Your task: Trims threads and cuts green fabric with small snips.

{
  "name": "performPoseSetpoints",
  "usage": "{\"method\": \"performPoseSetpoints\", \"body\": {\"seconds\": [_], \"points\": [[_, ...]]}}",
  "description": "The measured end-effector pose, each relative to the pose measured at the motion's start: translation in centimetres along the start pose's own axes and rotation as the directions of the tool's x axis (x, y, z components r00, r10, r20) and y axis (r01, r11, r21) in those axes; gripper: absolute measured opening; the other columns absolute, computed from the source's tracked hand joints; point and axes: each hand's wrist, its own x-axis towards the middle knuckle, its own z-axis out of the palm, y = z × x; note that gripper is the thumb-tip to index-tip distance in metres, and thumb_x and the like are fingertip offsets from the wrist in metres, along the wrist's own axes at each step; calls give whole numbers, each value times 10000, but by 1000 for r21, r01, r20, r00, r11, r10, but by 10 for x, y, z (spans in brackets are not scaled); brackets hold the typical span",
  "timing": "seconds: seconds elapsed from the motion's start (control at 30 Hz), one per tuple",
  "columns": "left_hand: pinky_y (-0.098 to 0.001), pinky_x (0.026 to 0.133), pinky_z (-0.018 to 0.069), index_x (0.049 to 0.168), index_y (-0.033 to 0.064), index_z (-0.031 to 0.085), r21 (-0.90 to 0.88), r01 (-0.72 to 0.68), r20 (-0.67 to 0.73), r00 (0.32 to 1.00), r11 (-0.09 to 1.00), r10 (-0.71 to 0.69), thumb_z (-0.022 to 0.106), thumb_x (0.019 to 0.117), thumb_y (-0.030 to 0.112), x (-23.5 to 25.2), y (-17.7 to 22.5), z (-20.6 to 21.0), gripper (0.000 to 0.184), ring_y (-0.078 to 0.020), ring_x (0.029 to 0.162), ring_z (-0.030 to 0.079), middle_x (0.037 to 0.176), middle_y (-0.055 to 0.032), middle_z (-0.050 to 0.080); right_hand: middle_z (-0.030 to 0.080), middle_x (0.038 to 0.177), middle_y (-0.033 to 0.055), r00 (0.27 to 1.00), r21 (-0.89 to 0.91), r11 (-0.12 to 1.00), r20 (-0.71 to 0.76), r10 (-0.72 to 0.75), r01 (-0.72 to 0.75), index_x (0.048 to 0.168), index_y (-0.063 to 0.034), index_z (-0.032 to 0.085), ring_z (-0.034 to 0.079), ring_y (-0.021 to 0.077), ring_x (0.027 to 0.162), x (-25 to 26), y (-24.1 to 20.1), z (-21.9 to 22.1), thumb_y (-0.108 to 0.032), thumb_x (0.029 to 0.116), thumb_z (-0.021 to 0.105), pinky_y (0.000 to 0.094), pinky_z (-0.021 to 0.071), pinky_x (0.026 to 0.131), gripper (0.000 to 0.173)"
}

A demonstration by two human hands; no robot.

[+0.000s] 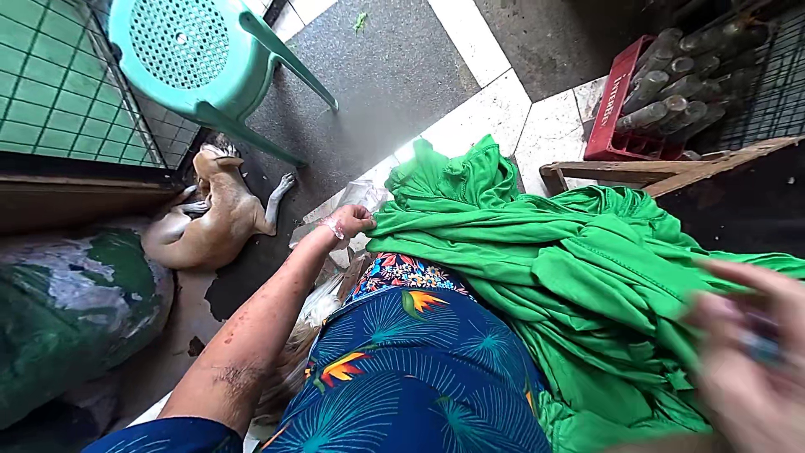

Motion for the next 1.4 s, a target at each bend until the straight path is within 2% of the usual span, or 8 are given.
{"method": "performPoseSetpoints", "body": {"seconds": [0.1, 0.27, 0.5, 0.6, 0.73, 1.03, 1.27, 1.4], "points": [[-350, 804, 506, 1050, -110, 606, -86, -96, -100, 991, 992, 88, 573, 1043, 92, -5, -5, -3, 205, -156, 788, 564, 914, -154, 605, 690, 960, 229, 969, 70, 975, 123, -216, 209, 1127, 60, 696, 695, 356, 830, 55, -32, 93, 3, 926, 603, 514, 569, 691, 228], [-212, 687, 526, 988, -3, 585, -287, -283, -272, 940, 915, 206, 569, 1028, 73, -45, 16, -30, 86, -15, 679, 584, 793, 16, 601, 648, 1212, 245, 867, 140, 978, 456, -201, 153, 1194, -8, 696, 707, 412, 853, 102, -46, 198, -21, 889, 736, 580, 567, 713, 308], [-163, 717, 555, 956, 157, 657, -215, -750, -321, 659, 625, 680, 612, 959, 90, -87, 38, -28, 81, 43, 771, 637, 870, 141, 681, 643, 1035, 264, 984, 174, 969, 5, -177, 174, 1137, 69, 680, 686, 395, 875, 88, -28, 160, 79, 936, 556, 525, 574, 691, 237], [-252, 696, 578, 951, 28, 687, -152, -656, -13, 750, 740, 662, 646, 939, 103, -87, 42, 20, 86, -52, 766, 646, 929, -17, 674, 629, 1034, 269, 995, -84, 992, -33, -96, 93, 1138, 54, 671, 669, 426, 829, 74, -6, 117, 68, 942, 540, 546, 543, 628, 236], [-296, 829, 515, 990, -39, 690, 33, -519, 364, 802, 854, 473, 630, 980, 121, -70, 42, 55, 171, -105, 882, 623, 1009, -112, 684, 658, 953, 299, 966, -323, 946, 244, 84, 0, 1002, 46, 697, 674, 494, 761, 58, 12, 117, 113, 884, 612, 633, 519, 611, 160], [-236, 693, 558, 972, -19, 641, -78, -443, -11, 896, 893, 444, 618, 993, 68, -72, 47, 25, 92, -38, 668, 640, 774, -13, 671, 634, 979, 256, 999, -98, 995, 48, -9, 13, 1103, 66, 668, 667, 420, 761, 57, -19, 118, 46, 912, 605, 548, 533, 602, 202], [-319, 805, 565, 1088, -83, 620, -226, -404, -271, 900, 886, 341, 601, 1001, 72, -29, 48, 59, 178, -145, 840, 645, 1149, -178, 607, 646, 1070, 231, 928, 111, 983, 331, -173, 144, 1139, 10, 697, 680, 349, 684, 56, -29, 172, -16, 817, 792, 494, 559, 574, 337], [-197, 678, 550, 1030, -7, 584, -470, -371, -249, 926, 801, 283, 578, 1018, 52, -16, 59, 65, 61, -22, 675, 614, 842, 0, 623, 654, 963, 222, 919, 41, 993, 376, -121, 114, 977, 36, 686, 684, 358, 682, 54, -24, 177, 59, 851, 703, 493, 550, 563, 130]]}}
